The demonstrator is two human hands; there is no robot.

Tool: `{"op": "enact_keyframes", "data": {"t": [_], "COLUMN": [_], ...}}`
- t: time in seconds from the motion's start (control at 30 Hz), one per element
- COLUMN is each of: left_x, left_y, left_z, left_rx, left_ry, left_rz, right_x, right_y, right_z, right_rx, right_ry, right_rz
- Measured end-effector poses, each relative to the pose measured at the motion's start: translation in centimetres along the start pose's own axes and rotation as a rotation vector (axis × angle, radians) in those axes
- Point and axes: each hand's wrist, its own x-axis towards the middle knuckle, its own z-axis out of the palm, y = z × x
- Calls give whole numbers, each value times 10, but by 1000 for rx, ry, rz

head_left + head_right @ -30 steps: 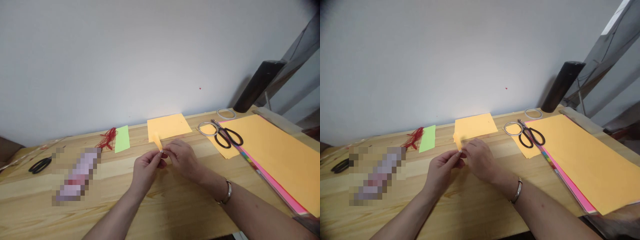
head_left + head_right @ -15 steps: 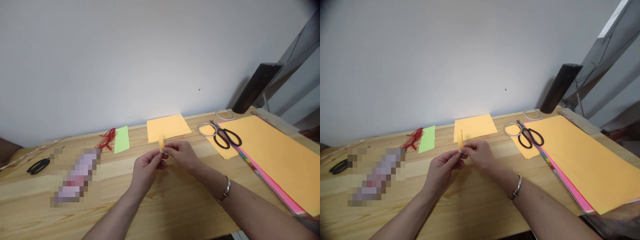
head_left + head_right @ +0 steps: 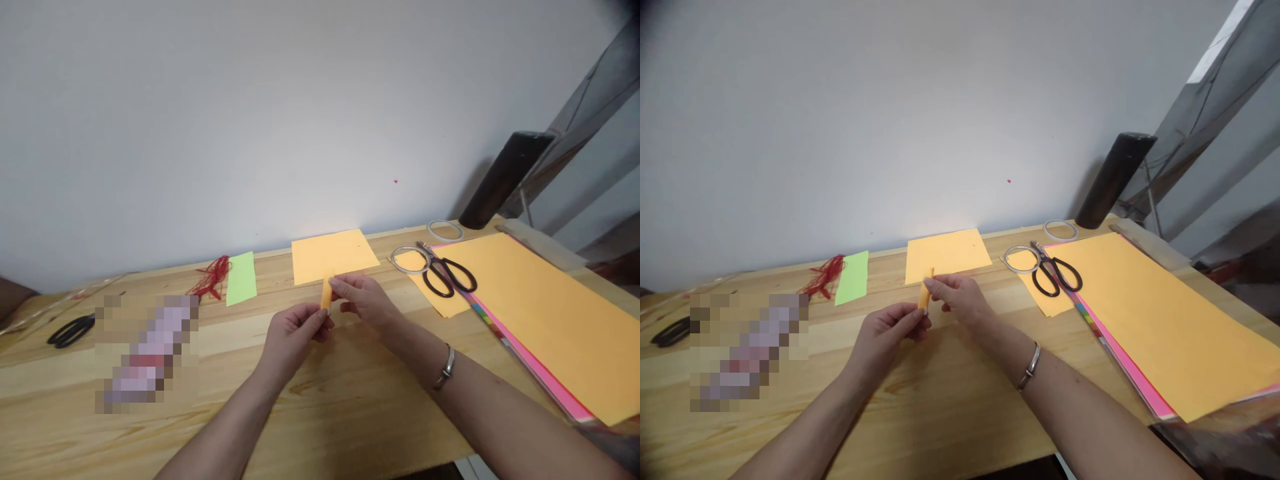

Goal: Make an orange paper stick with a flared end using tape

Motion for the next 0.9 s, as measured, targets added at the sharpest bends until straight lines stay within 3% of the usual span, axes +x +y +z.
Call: {"op": "enact_keyframes", "data": {"t": [0.07,0.13,0.3,0.4,0.47,0.67,0.83,0.9], "left_x": [0,1,6,9,10,9,7,7], "left_y": [0,0,-1,-4,-5,-3,-3,-3], "left_z": [-1,-2,-11,-16,-18,-8,-3,-3], "left_rx": [37,42,-41,-54,-75,-404,-379,-365], "left_ry": [-61,-51,192,243,239,135,86,94], "left_rz": [-27,-25,80,123,127,53,32,40], "right_x": [3,6,7,4,1,-2,-5,-5], "right_y": [0,0,-2,1,4,10,8,7], "right_z": [-6,-11,-16,-13,-9,2,3,3], "right_rx": [53,57,-86,-205,-231,-118,-62,-124], "right_ry": [22,10,-50,-206,-268,-240,-342,-327], "right_rz": [-12,-15,16,79,102,140,129,131]}}
